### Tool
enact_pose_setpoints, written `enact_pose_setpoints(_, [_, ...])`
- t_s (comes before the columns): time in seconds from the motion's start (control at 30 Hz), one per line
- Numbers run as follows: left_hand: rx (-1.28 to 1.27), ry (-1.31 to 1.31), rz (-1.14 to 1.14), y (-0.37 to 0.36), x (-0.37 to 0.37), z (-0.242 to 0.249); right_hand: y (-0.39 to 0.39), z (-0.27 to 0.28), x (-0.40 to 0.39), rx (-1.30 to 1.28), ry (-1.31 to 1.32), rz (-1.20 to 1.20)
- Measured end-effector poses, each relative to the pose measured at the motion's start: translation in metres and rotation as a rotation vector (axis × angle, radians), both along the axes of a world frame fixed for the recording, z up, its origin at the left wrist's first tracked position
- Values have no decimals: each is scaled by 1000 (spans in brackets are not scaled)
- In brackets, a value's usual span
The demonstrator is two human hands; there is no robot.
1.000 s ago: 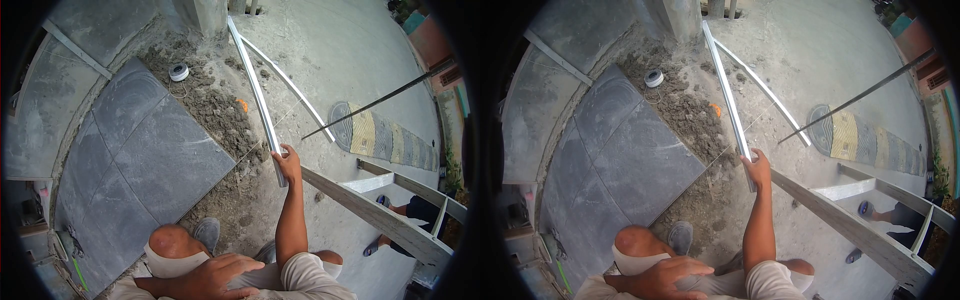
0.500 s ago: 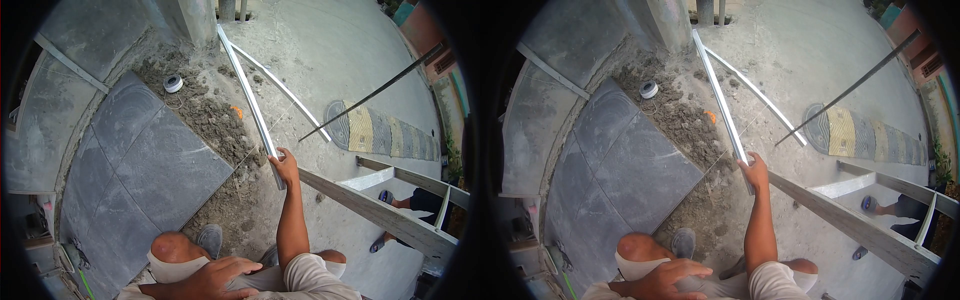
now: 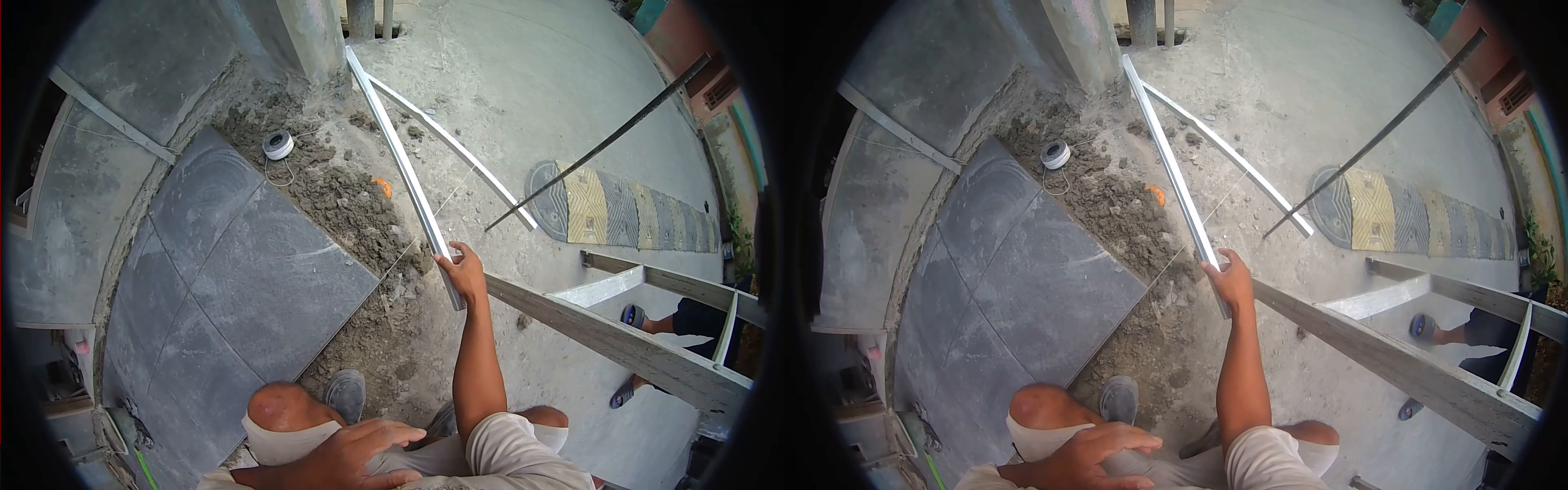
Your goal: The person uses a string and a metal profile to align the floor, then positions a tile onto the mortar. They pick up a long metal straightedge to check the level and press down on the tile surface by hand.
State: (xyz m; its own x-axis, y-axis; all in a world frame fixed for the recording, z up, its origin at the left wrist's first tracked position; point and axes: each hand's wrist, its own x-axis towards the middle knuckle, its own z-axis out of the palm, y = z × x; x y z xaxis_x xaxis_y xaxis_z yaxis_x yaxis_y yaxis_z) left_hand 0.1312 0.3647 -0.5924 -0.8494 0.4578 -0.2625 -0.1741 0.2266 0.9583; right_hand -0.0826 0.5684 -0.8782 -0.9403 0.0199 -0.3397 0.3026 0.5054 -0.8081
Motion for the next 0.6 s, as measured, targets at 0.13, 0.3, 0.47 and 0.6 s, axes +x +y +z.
enact_pose_setpoints(0.13, [-5,5,-1,0,0,1,0,4,0,8,-2,-6])
enact_pose_setpoints(0.3, [2,10,6,0,0,2,1,4,0,10,-1,-13])
enact_pose_setpoints(0.47, [5,-12,6,1,0,2,1,2,-1,9,-10,-14])
enact_pose_setpoints(0.6, [5,13,6,1,2,-1,1,5,0,12,-12,-12])
